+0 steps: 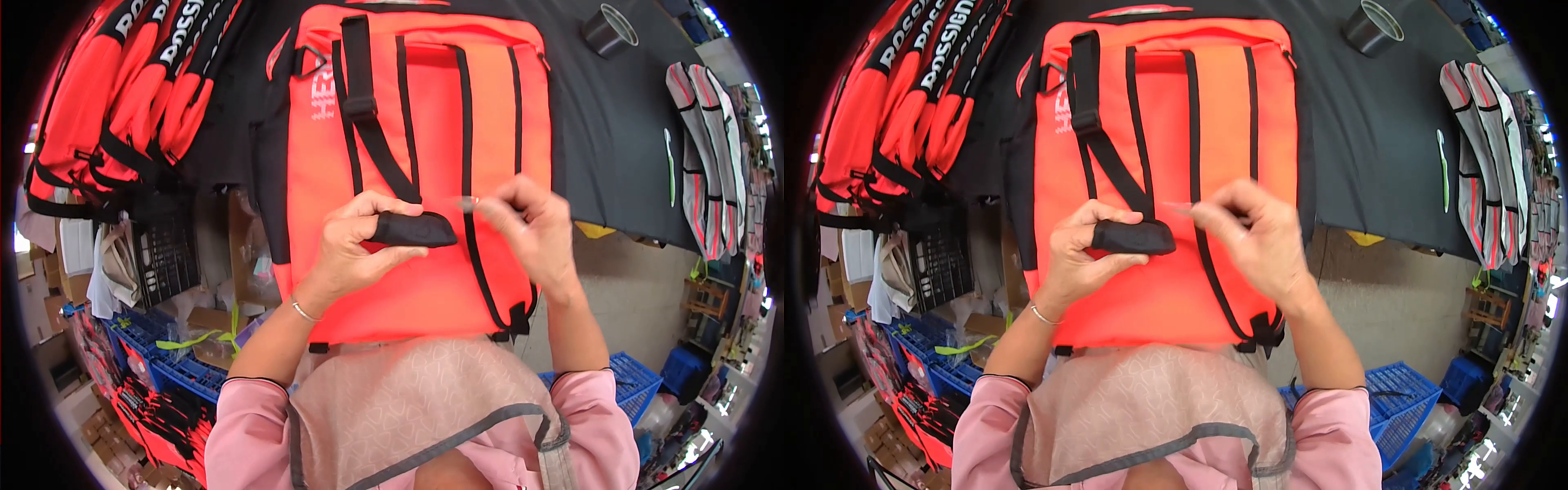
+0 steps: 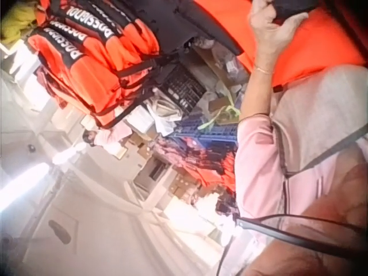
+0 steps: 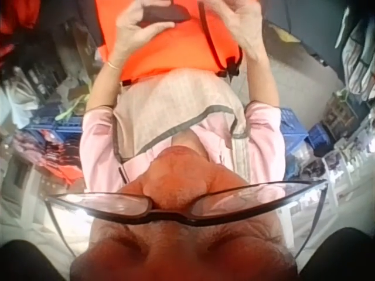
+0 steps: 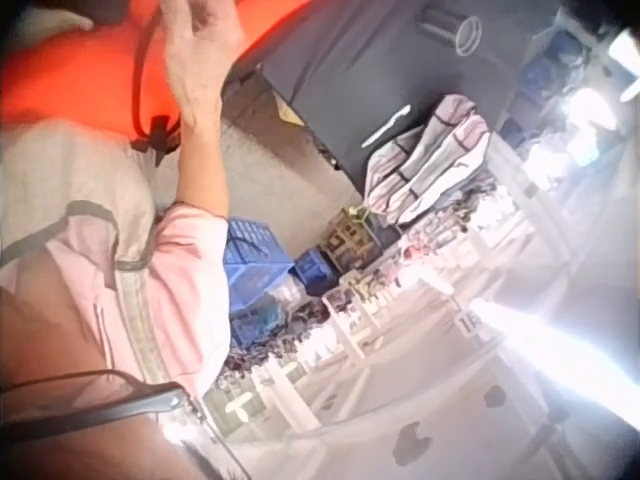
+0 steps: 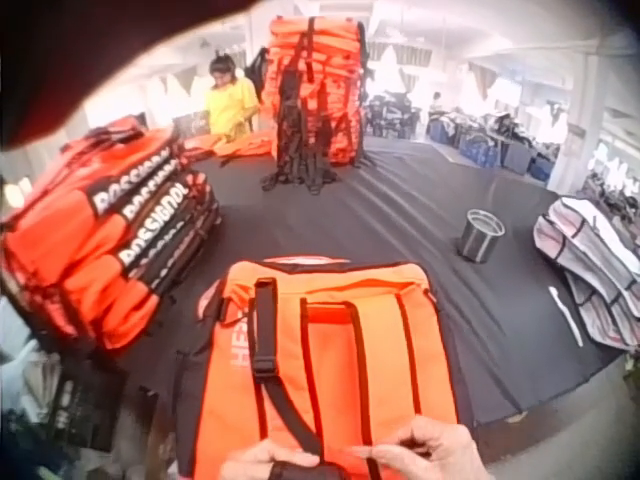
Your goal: Cleaning and finishing manufactured backpacks using snips and a brush.
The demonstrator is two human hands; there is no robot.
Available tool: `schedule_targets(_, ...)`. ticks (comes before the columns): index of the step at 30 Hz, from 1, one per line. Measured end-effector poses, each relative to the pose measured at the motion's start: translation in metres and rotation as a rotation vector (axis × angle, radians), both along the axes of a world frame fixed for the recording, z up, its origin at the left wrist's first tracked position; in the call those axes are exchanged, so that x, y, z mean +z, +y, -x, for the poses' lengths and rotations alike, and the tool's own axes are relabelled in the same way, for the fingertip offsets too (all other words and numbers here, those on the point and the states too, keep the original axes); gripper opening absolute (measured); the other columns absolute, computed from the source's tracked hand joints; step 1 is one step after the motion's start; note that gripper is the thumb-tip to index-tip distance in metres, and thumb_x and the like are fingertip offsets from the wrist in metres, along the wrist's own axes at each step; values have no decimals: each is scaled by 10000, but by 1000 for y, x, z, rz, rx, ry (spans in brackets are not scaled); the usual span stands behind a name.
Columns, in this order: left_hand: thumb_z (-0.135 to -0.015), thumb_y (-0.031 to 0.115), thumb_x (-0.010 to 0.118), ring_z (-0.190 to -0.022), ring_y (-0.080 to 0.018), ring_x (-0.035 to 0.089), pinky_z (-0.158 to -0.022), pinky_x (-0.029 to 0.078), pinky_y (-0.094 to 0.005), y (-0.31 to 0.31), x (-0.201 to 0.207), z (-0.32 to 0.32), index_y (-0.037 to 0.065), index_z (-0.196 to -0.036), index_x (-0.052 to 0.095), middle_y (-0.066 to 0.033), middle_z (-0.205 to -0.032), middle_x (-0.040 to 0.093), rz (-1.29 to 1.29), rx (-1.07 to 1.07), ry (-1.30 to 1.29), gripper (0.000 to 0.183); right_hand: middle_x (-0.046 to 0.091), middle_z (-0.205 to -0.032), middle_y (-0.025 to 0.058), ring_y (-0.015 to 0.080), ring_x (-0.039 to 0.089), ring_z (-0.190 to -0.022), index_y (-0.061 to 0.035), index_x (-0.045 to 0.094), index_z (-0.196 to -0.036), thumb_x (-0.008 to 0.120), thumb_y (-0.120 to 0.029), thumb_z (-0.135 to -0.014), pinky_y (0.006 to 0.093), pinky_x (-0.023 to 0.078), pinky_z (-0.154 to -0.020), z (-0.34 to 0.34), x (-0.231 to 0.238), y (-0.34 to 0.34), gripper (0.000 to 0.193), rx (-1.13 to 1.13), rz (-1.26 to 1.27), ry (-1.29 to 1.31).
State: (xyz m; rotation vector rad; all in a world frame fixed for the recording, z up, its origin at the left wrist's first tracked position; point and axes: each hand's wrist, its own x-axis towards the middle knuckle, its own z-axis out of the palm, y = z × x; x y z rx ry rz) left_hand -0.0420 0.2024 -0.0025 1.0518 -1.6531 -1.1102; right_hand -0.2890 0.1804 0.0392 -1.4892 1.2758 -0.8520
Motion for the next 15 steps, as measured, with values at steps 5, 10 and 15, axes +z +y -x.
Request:
schedule_targets(5,-991,343,549,-1335,-309,456,-1083,391,-423,55,14,-35,51,-982,773,-214,-1485,425,145,-40,-447,368,562,-973,-3,53,493,-874,-3,561,-1262,745,-185,-894,199,424,-789,18,-4,8,451,-110,-93,-178)
schedule_targets(10,-1002,276,567,-1056,-175,623,-797,535,-293,95,38,-31,-26,-1228,590,-204,-1269,572,-340,275,-317,378,598,-1003,-18,52,508,-860,8,596,-1238,597,-125,-979,204,438,-801,16,-1,30,291,-281,-214,-218)
schedule_targets(15,-856,80,755,-664,-122,644,-592,503,-253,103,49,-22,-53,-1328,430,-46,-757,655,-673,194,-249,588,663,-1014,29,79,592,-844,42,616,-1196,553,-80,-994,243,492,-759,-7,3,53,244,-146,-26,-168)
